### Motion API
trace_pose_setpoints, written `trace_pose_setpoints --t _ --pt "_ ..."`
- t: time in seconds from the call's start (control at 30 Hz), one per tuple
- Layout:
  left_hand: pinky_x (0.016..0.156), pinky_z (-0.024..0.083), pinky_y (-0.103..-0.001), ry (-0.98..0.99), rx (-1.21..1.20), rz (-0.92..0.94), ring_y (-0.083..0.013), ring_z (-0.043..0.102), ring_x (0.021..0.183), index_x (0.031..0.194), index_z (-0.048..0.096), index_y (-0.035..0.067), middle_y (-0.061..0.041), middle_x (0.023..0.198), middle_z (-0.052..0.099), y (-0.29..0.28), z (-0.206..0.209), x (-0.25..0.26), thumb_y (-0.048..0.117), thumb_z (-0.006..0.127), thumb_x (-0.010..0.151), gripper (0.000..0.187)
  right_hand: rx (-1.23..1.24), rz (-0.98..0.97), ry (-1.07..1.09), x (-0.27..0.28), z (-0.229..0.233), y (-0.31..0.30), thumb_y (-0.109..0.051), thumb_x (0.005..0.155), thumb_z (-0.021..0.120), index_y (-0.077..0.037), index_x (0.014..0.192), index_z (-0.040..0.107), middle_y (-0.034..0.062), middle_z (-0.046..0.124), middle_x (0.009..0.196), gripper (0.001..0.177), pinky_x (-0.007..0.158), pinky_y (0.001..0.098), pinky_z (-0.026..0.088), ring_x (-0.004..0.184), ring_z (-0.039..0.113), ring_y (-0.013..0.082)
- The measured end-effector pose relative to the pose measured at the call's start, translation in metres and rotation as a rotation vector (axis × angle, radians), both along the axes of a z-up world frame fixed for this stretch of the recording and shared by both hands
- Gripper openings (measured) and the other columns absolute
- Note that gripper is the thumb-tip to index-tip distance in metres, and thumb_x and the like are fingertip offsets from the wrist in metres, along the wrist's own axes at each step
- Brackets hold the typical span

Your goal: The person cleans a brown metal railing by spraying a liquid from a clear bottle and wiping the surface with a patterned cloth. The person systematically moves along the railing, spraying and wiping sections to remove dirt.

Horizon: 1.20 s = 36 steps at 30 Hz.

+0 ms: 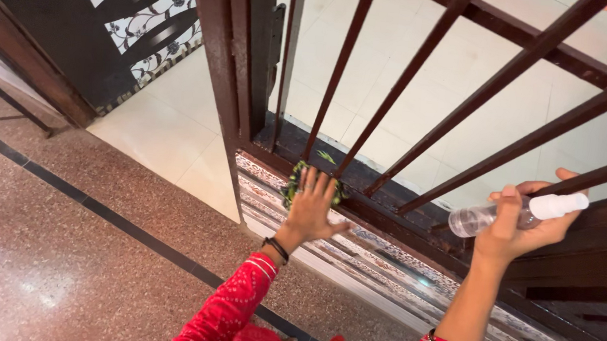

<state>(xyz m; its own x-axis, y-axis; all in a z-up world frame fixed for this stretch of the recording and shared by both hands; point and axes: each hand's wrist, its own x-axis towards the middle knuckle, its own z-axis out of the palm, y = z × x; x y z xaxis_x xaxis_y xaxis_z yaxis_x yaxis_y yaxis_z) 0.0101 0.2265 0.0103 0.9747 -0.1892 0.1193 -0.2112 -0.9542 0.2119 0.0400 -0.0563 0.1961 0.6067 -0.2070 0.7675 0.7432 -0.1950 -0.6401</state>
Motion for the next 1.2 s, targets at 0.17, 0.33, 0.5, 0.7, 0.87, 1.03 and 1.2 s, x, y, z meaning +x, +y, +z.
trace_pose_setpoints --t 0.17,0.33,0.5,0.7,0.87,1.03,1.2 --pt "0.123 0.005 -0.061 0.015 -0.188 -0.179 -0.0523 0.011 0.152 0.150 0.036 -0.006 -0.031 0.163 0.024 -0.059 0.007 0.008 0.094 0.015 0.083 0.122 0.051 0.027 0.023 -0.004 0.005 0.005 -0.001 0.104 0.064 0.000 0.143 0.044 0.0049 0.052 0.086 0.044 0.068 0.0249 0.057 0.071 0.060 0.0130" --pt "0.121 0.009 -0.065 0.184 -0.299 -0.171 -0.0536 0.019 0.150 0.151 0.038 -0.008 -0.036 0.156 0.032 -0.111 0.015 0.013 0.089 0.026 0.086 0.118 0.036 0.057 0.014 -0.008 0.011 0.005 -0.004 0.103 0.067 0.000 0.144 0.044 0.0064 0.053 0.090 0.047 0.070 0.0262 0.058 0.073 0.061 0.0148" --pt "0.118 0.007 -0.064 0.148 -0.407 -0.171 -0.0525 0.022 0.146 0.152 0.032 -0.010 -0.036 0.153 0.033 -0.121 0.013 0.016 0.087 0.030 0.087 0.117 0.077 0.144 0.044 -0.011 0.015 0.001 -0.008 0.103 0.071 0.000 0.145 0.044 0.0083 0.056 0.093 0.051 0.071 0.0272 0.058 0.075 0.060 0.0151" --pt "0.120 0.006 -0.064 0.133 -0.415 -0.158 -0.0512 0.026 0.147 0.151 0.035 -0.009 -0.036 0.151 0.037 -0.121 0.015 0.012 0.087 0.030 0.087 0.116 0.086 0.155 0.054 -0.012 0.018 0.003 -0.011 0.102 0.073 0.001 0.142 0.046 0.0079 0.056 0.092 0.050 0.068 0.0271 0.057 0.071 0.062 0.0159" --pt "0.122 0.007 -0.065 0.294 -0.347 -0.183 -0.0504 0.023 0.149 0.149 0.041 -0.003 -0.034 0.153 0.035 -0.130 0.017 0.016 0.088 0.025 0.089 0.110 0.105 0.149 0.041 -0.011 0.016 0.004 -0.012 0.101 0.073 0.003 0.142 0.047 0.0080 0.057 0.093 0.051 0.067 0.0264 0.056 0.071 0.061 0.0152" --pt "0.125 0.014 -0.065 0.247 -0.206 -0.383 -0.0453 0.036 0.147 0.151 0.040 -0.004 -0.029 0.151 0.045 -0.180 0.009 0.009 0.087 0.025 0.087 0.112 0.096 0.152 0.020 -0.008 0.016 0.005 -0.012 0.100 0.072 0.003 0.142 0.047 0.0076 0.056 0.093 0.051 0.068 0.0268 0.058 0.072 0.060 0.0144" --pt "0.121 0.022 -0.059 0.036 -0.057 -0.437 -0.0399 0.039 0.147 0.150 0.038 -0.006 -0.025 0.154 0.044 -0.232 -0.008 0.003 0.087 0.035 0.085 0.114 0.099 0.153 0.027 -0.009 0.016 0.004 -0.013 0.100 0.072 0.004 0.143 0.046 0.0078 0.057 0.092 0.052 0.068 0.0260 0.056 0.072 0.060 0.0141"
